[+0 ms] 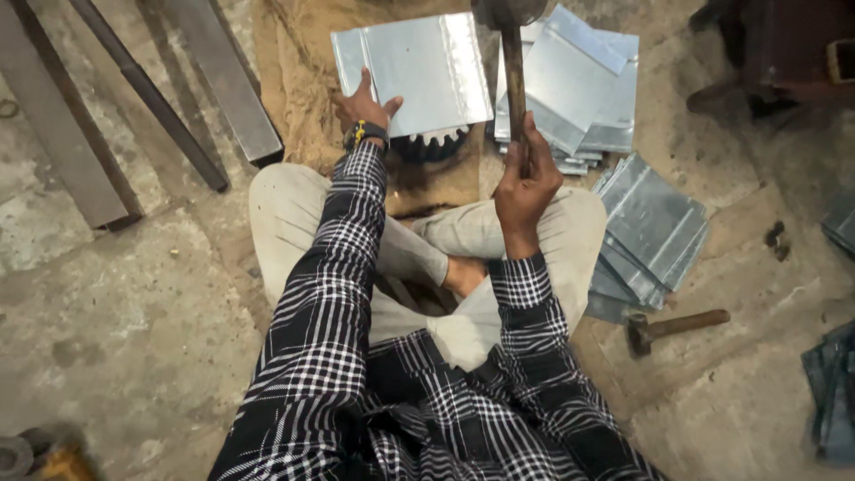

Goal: The person uses a hammer to flatten or shape a metal sheet against a large gear-like object on the floor.

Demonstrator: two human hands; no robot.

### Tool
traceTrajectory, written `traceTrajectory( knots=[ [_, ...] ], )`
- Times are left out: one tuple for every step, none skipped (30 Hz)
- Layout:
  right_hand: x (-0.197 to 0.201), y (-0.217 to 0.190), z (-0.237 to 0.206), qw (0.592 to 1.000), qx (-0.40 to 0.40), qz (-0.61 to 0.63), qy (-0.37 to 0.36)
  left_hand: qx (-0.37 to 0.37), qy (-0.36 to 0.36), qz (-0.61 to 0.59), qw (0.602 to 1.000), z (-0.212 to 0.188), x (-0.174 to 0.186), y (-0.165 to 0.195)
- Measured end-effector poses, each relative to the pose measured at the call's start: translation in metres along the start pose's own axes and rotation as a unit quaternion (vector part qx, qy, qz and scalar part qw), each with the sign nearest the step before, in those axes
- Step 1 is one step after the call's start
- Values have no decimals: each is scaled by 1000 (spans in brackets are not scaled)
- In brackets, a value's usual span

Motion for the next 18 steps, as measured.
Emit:
traceTrajectory(
  knots=[
    [-5,-2,-2,1000,21,10,1,-3,-2,4,1000,1,0,0],
    [-12,0,-5,999,22,-22,-9,-7,-1,6,1000,2,-1,0],
    [-19,3,-8,998,27,-53,-20,-9,4,5,1000,3,-1,0],
    [-25,6,-11,995,33,-84,-31,-11,10,2,1000,4,0,0],
    [-29,28,-15,986,-79,-138,-55,-13,15,-2,1000,5,-1,1],
    [-30,50,-23,959,-189,-192,-82,-6,6,0,1000,6,-4,0],
    [-27,69,-33,918,-296,-243,-107,-1,-5,2,1000,6,-7,0],
    [-28,63,-29,944,-246,-200,-91,2,-15,6,1000,7,-10,0],
    [-27,56,-26,967,-191,-154,-74,-10,0,9,1000,8,-9,3],
    [-25,47,-23,984,-130,-106,-62,-20,19,8,1000,8,-7,6],
    [-22,43,-22,990,-106,-77,-53,-24,34,12,999,9,-4,5],
    [-19,39,-21,994,-87,-52,-43,-21,24,14,999,9,-6,5],
    [-16,35,-21,997,-69,-28,-30,-20,12,17,1000,10,-8,5],
    [-15,32,-22,997,-56,-40,-24,-20,5,20,1000,11,-8,5],
    [-14,29,-23,998,-38,-51,-17,-14,4,15,1000,12,-8,5],
    [-15,25,-25,998,-20,-61,-10,-10,3,11,1000,13,-8,4],
    [-17,32,-27,992,-64,-102,-23,-4,0,6,1000,13,-8,3],
    [-19,39,-30,983,-106,-142,-38,1,-4,7,1000,13,-9,3]
  ],
)
Point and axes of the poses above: each hand's wrist, its own z-axis towards the middle knuckle, its own x-axis out of the back of the hand, y = z × x, the point moved 8 cm from there along z, towards the middle knuckle, and after that the axes turned 6 degrees about z, right-handed, at the moved point
